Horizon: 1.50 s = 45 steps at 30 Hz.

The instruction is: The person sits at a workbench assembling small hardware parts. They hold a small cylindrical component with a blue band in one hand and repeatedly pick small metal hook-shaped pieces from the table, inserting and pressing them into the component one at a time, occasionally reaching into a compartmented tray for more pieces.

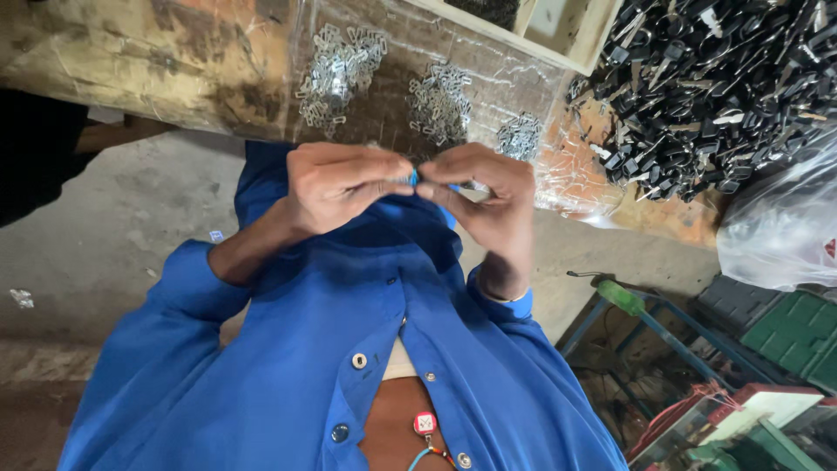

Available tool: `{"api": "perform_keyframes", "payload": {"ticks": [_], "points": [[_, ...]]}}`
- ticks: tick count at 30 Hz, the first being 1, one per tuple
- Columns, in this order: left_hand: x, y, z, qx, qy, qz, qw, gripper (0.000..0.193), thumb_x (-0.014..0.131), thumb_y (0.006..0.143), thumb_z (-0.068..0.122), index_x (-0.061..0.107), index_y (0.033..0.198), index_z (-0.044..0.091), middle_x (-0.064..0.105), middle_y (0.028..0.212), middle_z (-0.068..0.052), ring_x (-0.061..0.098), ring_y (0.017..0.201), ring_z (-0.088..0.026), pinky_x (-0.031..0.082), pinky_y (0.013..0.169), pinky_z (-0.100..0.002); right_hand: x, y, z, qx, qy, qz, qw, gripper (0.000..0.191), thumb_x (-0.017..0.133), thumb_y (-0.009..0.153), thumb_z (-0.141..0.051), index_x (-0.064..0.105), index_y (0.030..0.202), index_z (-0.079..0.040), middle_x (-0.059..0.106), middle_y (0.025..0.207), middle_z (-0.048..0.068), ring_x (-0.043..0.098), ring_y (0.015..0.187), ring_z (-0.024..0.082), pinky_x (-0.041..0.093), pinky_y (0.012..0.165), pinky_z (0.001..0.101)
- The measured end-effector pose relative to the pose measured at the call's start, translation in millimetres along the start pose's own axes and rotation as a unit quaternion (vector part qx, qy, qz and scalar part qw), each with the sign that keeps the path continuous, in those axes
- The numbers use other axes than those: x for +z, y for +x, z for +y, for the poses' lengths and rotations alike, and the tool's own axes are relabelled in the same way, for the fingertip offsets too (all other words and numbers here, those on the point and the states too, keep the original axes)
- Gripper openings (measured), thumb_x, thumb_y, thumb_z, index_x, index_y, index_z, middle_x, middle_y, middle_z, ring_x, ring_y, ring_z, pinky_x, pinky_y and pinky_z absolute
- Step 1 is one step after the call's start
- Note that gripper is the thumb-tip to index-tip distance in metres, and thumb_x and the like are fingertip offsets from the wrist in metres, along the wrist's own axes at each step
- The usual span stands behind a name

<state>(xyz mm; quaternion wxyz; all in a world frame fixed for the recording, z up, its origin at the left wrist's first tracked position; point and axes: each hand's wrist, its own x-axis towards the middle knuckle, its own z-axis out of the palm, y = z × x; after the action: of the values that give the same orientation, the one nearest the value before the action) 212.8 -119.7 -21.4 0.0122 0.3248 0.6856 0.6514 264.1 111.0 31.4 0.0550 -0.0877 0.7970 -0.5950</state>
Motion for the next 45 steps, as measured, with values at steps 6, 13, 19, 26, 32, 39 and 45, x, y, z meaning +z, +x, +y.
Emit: {"api": "perform_keyframes", "payload": {"ticks": [6, 13, 19, 26, 32, 39, 45], "points": [[-9.7, 13.6, 9.4, 0.038, 0.031, -0.075, 0.996, 0.028, 0.092, 0.083, 0.016, 0.075, 0.103, 0.004, 0.077, 0.096, -0.01, 0.076, 0.081, -0.025, 0.061, 0.068, -0.034, -50.9, -8.1, 1.8, -0.224, 0.368, -0.007, 0.902, 0.021, 0.076, 0.096, 0.01, 0.072, 0.114, 0.0, 0.075, 0.111, 0.015, 0.074, 0.091, 0.023, 0.061, 0.075, 0.0333], [-22.5, 33.5, 18.9, 0.045, 0.104, -0.056, 0.992, 0.022, 0.09, 0.089, 0.01, 0.074, 0.105, 0.003, 0.078, 0.098, -0.009, 0.076, 0.079, -0.021, 0.061, 0.067, -0.032, -137.9, 11.3, 46.9, -0.168, 0.073, 0.492, 0.851, 0.017, 0.067, 0.102, 0.012, 0.071, 0.114, 0.0, 0.074, 0.111, 0.022, 0.075, 0.092, 0.024, 0.063, 0.064, 0.0337], [-48.6, 70.3, 20.1, 0.007, 0.244, -0.02, 0.969, 0.016, 0.083, 0.104, 0.015, 0.073, 0.115, 0.008, 0.077, 0.115, -0.007, 0.075, 0.079, -0.017, 0.06, 0.069, -0.03, -149.8, -21.7, 47.2, 0.079, -0.426, 0.375, 0.82, 0.033, 0.087, 0.09, 0.0, 0.076, 0.121, -0.008, 0.077, 0.116, 0.01, 0.069, 0.097, 0.022, 0.057, 0.084, 0.0385], [-86.5, 142.2, 5.5, 0.098, 0.479, -0.056, 0.87, 0.011, 0.078, 0.106, 0.021, 0.075, 0.109, 0.011, 0.074, 0.109, -0.002, 0.068, 0.071, -0.015, 0.051, 0.055, -0.029, -141.8, -20.0, 47.6, 0.149, -0.511, 0.285, 0.797, 0.042, 0.085, 0.089, -0.008, 0.07, 0.127, -0.017, 0.067, 0.118, 0.005, 0.059, 0.109, 0.027, 0.046, 0.096, 0.0455], [-89.2, 195.4, -8.3, 0.066, 0.583, -0.188, 0.788, 0.015, 0.075, 0.101, 0.017, 0.077, 0.096, 0.003, 0.069, 0.076, -0.007, 0.065, 0.059, -0.016, 0.046, 0.047, -0.029, -134.0, -0.5, 35.9, 0.176, -0.561, 0.23, 0.775, 0.039, 0.079, 0.097, -0.01, 0.068, 0.134, -0.012, 0.059, 0.117, 0.011, 0.053, 0.11, 0.033, 0.039, 0.092, 0.0487], [-105.6, 205.7, -17.1, 0.097, 0.574, -0.232, 0.779, 0.003, 0.07, 0.089, -0.001, 0.072, 0.09, 0.0, 0.07, 0.076, -0.013, 0.072, 0.07, -0.025, 0.054, 0.053, -0.037, -140.9, 8.5, 19.6, 0.102, -0.518, 0.273, 0.804, 0.024, 0.089, 0.091, -0.016, 0.075, 0.109, -0.01, 0.065, 0.105, 0.005, 0.056, 0.103, 0.027, 0.041, 0.093, 0.0449], [-115.8, 217.7, -34.4, 0.05, 0.379, -0.22, 0.897, 0.009, 0.07, 0.1, 0.002, 0.067, 0.098, -0.006, 0.069, 0.083, -0.018, 0.072, 0.073, -0.03, 0.057, 0.058, -0.037, -151.5, 1.7, 31.0, 0.067, -0.41, 0.355, 0.837, 0.022, 0.091, 0.091, -0.006, 0.07, 0.097, -0.004, 0.066, 0.091, 0.005, 0.055, 0.079, 0.017, 0.044, 0.069, 0.0308]]}}
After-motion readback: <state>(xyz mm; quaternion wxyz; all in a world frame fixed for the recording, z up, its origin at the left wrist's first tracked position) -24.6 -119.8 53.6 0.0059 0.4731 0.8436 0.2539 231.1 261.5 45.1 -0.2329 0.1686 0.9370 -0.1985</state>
